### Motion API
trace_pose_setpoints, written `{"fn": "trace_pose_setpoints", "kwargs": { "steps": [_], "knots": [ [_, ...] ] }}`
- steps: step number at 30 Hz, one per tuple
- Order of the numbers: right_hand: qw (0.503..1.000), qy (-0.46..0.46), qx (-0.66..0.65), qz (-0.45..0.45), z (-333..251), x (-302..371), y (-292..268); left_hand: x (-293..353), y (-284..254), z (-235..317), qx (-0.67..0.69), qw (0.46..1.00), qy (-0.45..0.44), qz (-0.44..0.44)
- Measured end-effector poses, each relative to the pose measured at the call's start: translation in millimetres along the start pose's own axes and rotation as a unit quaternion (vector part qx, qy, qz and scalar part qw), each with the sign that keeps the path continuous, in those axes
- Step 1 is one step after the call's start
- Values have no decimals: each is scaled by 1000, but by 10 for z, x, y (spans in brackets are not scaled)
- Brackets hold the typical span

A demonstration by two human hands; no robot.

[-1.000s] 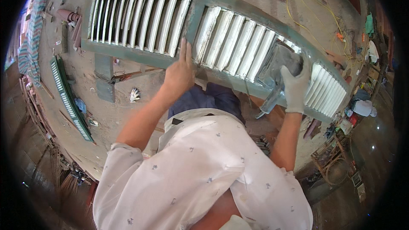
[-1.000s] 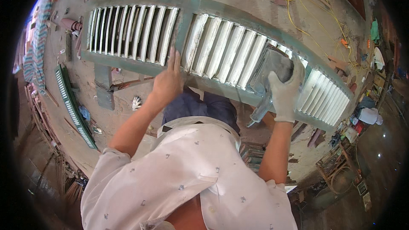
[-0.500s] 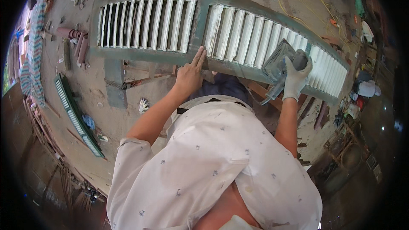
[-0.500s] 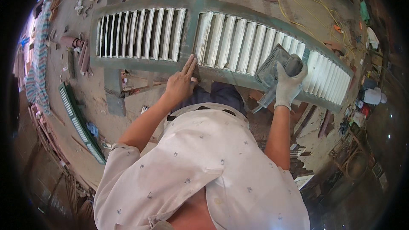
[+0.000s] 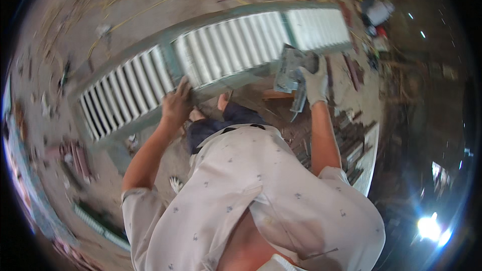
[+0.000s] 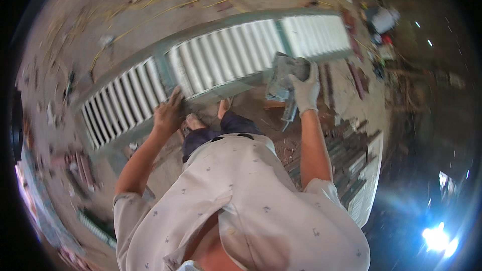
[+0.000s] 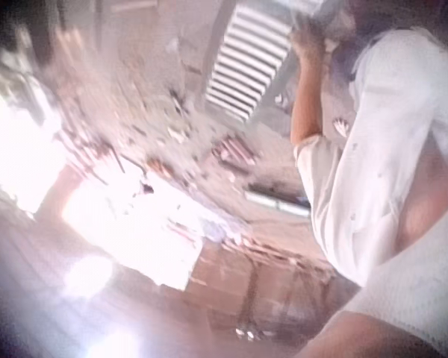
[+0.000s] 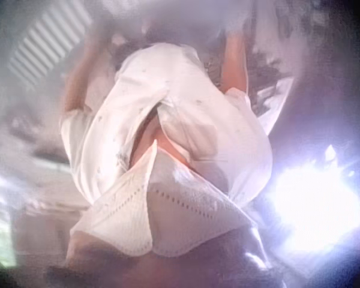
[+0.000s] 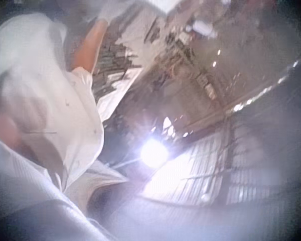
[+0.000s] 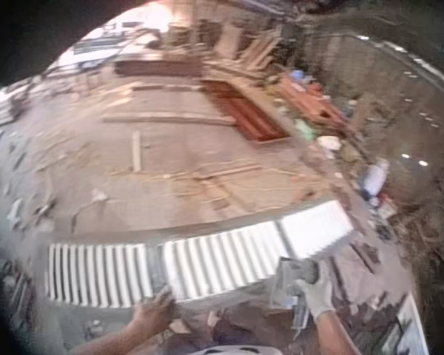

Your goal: The person uses an electric sander to smooth the surface of a long, slatted wooden object. They move the sander along the slats and edges, then switch to a hand-held sanding block to finish the surface.

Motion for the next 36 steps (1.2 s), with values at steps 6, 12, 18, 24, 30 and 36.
{"fn": "trace_pose_setpoints", "kwargs": {
  "steps": [6,12,18,24,30,36],
  "knots": [
    [997,-44,67,-9,183,-228,-228,-21,-167,-174,70,995,64,18],
    [983,-56,147,-91,515,-709,-80,-700,-758,-82,220,960,-27,168],
    [945,-44,196,-257,421,-1511,466,-1279,-611,346,242,901,-302,198],
    [961,-113,200,-157,391,-2152,1042,-1382,-574,574,181,877,-378,235],
    [976,-127,128,-123,-57,-2845,1158,-1472,-542,497,165,886,-377,216],
    [953,-104,174,-226,197,-2096,834,-1575,-524,224,104,914,-338,196]
  ]
}}
Point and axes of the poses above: each hand's wrist, its own x-axis away from the middle knuckle, its own y-axis out of the palm, z = x × y, the point moved 10 cm from there along -x, towards the middle knuckle, and after that the axes turned 6 degrees about -y, right-handed, at the moved point
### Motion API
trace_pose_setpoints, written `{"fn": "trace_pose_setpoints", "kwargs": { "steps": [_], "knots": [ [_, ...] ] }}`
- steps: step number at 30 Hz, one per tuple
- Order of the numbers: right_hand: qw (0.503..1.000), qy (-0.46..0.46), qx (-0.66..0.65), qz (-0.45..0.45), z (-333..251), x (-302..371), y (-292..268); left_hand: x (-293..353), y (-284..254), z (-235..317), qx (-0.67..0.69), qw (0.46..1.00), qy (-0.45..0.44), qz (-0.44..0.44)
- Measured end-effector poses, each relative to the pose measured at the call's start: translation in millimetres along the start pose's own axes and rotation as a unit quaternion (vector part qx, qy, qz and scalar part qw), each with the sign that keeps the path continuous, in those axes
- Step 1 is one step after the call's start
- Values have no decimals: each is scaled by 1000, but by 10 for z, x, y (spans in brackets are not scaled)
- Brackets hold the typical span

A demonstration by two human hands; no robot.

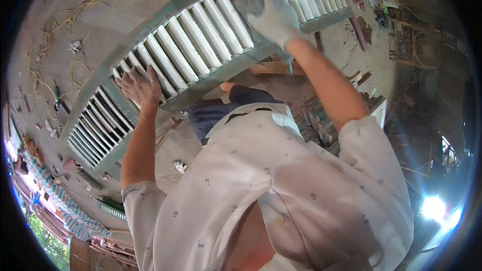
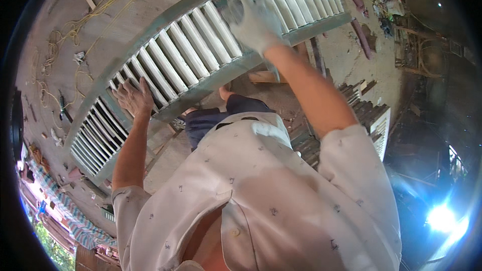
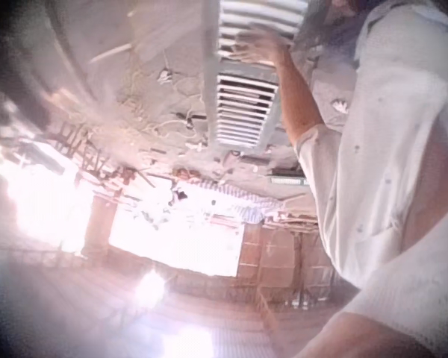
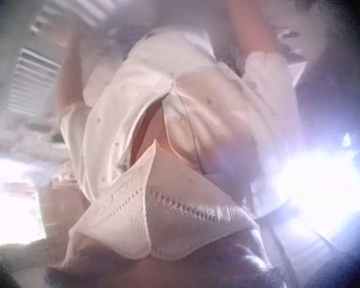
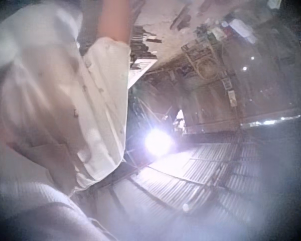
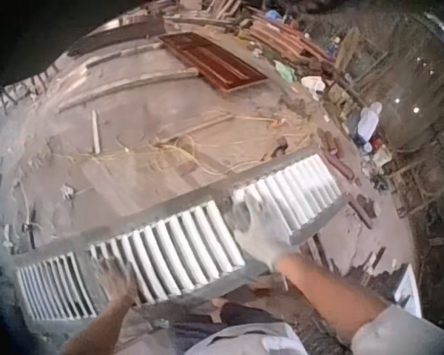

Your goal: The person uses an electric sander to smooth the surface of a long, slatted wooden object. They move the sander along the slats and edges, then switch to a hand-held sanding block to finish the surface.

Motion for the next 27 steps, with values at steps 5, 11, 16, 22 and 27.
{"fn": "trace_pose_setpoints", "kwargs": {
  "steps": [5,11,16,22,27],
  "knots": [
    [998,-8,17,60,274,828,110,70,-35,42,52,995,51,62],
    [998,11,53,38,106,40,187,86,-64,18,73,994,54,59],
    [992,-49,30,110,-69,-880,37,58,12,-6,56,996,48,42],
    [998,-2,-41,41,45,-189,280,-31,122,34,-27,997,65,18],
    [999,0,24,46,136,1039,130,4,28,37,3,996,85,37]
  ]
}}
Point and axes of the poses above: each hand's wrist, its own x-axis away from the middle knuckle, its own y-axis out of the palm, z = x × y, the point moved 10 cm from there along -x, towards the middle knuckle, and after that the axes turned 6 degrees about -y, right-handed, at the moved point
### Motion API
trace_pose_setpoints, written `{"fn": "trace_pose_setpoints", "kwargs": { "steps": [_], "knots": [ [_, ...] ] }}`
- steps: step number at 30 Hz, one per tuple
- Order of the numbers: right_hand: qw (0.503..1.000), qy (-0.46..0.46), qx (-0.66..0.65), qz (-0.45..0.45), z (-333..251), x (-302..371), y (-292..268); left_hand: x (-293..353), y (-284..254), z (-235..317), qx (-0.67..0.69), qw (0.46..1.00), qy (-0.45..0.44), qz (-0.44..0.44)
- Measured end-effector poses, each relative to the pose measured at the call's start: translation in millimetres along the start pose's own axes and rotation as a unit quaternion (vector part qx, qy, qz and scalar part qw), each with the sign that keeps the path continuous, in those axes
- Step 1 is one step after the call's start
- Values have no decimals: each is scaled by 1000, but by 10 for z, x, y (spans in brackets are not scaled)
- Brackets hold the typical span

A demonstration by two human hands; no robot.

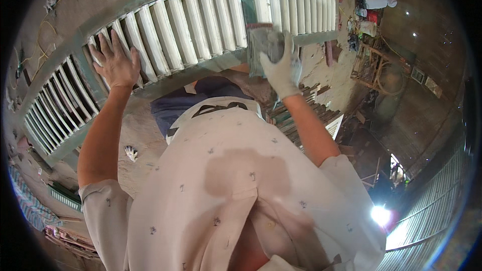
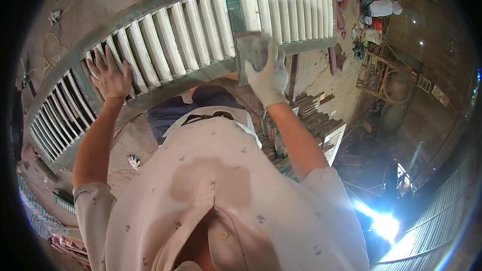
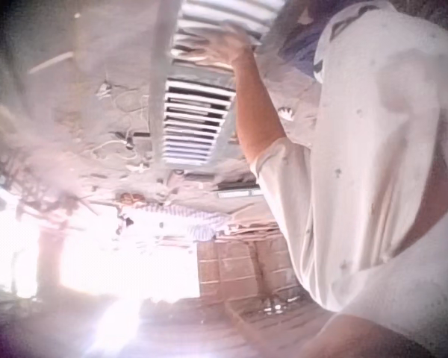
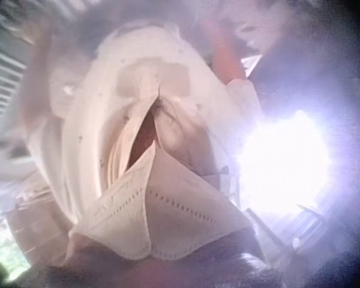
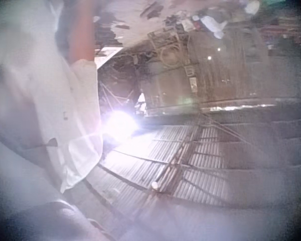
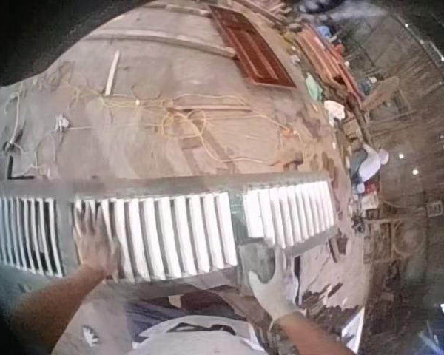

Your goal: The person uses an electric sander to smooth the surface of a long, slatted wooden object. They move the sander along the slats and edges, then switch to a hand-held sanding block to finish the surface.

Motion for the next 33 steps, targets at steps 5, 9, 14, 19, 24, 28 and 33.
{"fn": "trace_pose_setpoints", "kwargs": {
  "steps": [5,9,14,19,24,28,33],
  "knots": [
    [998,-36,35,32,-20,-363,103,46,-115,-10,64,996,18,65],
    [998,-31,31,47,-19,-1045,100,36,-171,-3,86,992,28,83],
    [1000,18,13,-10,-208,-1051,98,-12,-135,-57,82,993,21,83],
    [1000,-1,15,-7,-64,-270,56,37,-138,-49,84,994,11,70],
    [998,-1,13,63,44,-581,126,7,-158,-9,102,991,22,79],
    [999,12,15,42,19,-904,97,-17,-164,-9,103,992,24,73],
    [998,-28,33,37,27,-247,62,59,-147,-59,100,992,8,77]
  ]
}}
Point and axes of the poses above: each hand's wrist, its own x-axis away from the middle knuckle, its own y-axis out of the palm, z = x × y, the point moved 10 cm from there along -x, towards the middle knuckle, and after that the axes turned 6 degrees about -y, right-handed, at the moved point
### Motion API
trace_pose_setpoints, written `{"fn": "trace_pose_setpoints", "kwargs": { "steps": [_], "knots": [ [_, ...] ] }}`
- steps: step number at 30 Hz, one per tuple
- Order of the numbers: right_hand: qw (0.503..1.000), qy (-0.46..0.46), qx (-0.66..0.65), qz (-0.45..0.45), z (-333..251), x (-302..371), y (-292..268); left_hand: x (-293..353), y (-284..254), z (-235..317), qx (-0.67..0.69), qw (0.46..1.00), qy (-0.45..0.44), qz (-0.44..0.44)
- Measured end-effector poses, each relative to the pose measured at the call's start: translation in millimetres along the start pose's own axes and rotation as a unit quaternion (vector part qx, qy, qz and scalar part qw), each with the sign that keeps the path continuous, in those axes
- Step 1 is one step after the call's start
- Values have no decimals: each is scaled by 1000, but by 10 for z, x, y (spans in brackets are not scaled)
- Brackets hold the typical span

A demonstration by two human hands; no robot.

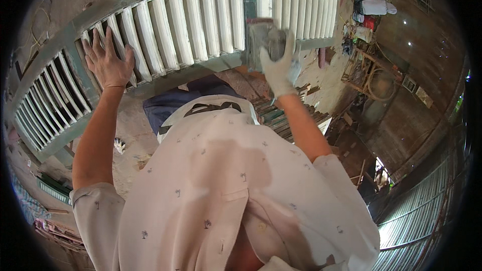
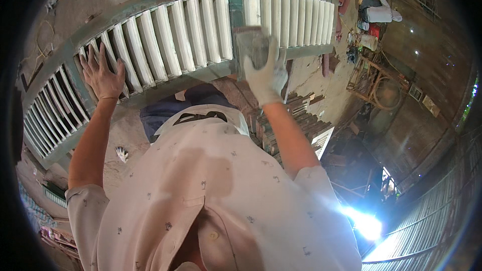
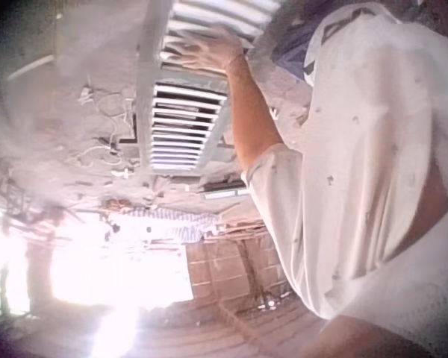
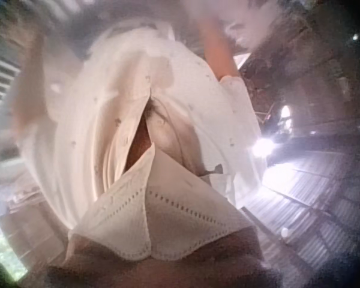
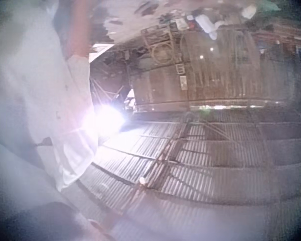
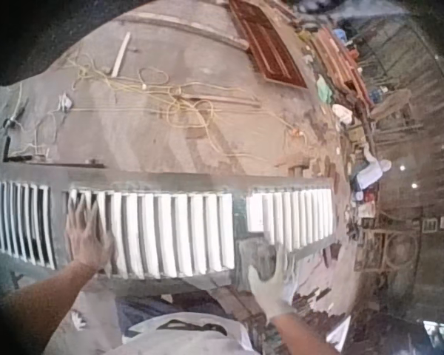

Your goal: The person uses an electric sander to smooth the surface of a long, slatted wooden object. They move the sander along the slats and edges, then switch to a hand-held sanding block to finish the surface.

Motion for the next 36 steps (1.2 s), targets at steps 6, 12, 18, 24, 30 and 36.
{"fn": "trace_pose_setpoints", "kwargs": {
  "steps": [6,12,18,24,30,36],
  "knots": [
    [1000,-9,-10,17,-127,-152,-34,-9,-13,36,3,1000,12,7],
    [997,9,-67,27,22,-402,126,-56,-17,25,17,1000,19,7],
    [998,-48,-17,34,-24,217,-24,-36,9,23,5,1000,0,-1],
    [1000,-28,5,13,-119,-170,-49,-21,-8,60,19,1000,-3,-1],
    [999,-28,-7,16,-286,-704,5,-11,-23,15,17,1000,0,6],
    [996,-58,-59,27,-236,-1250,368,-78,-45,-9,9,1000,15,0]
  ]
}}
Point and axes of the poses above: each hand's wrist, its own x-axis away from the middle knuckle, its own y-axis out of the palm, z = x × y, the point moved 10 cm from there along -x, towards the middle knuckle, and after that the axes turned 6 degrees about -y, right-handed, at the moved point
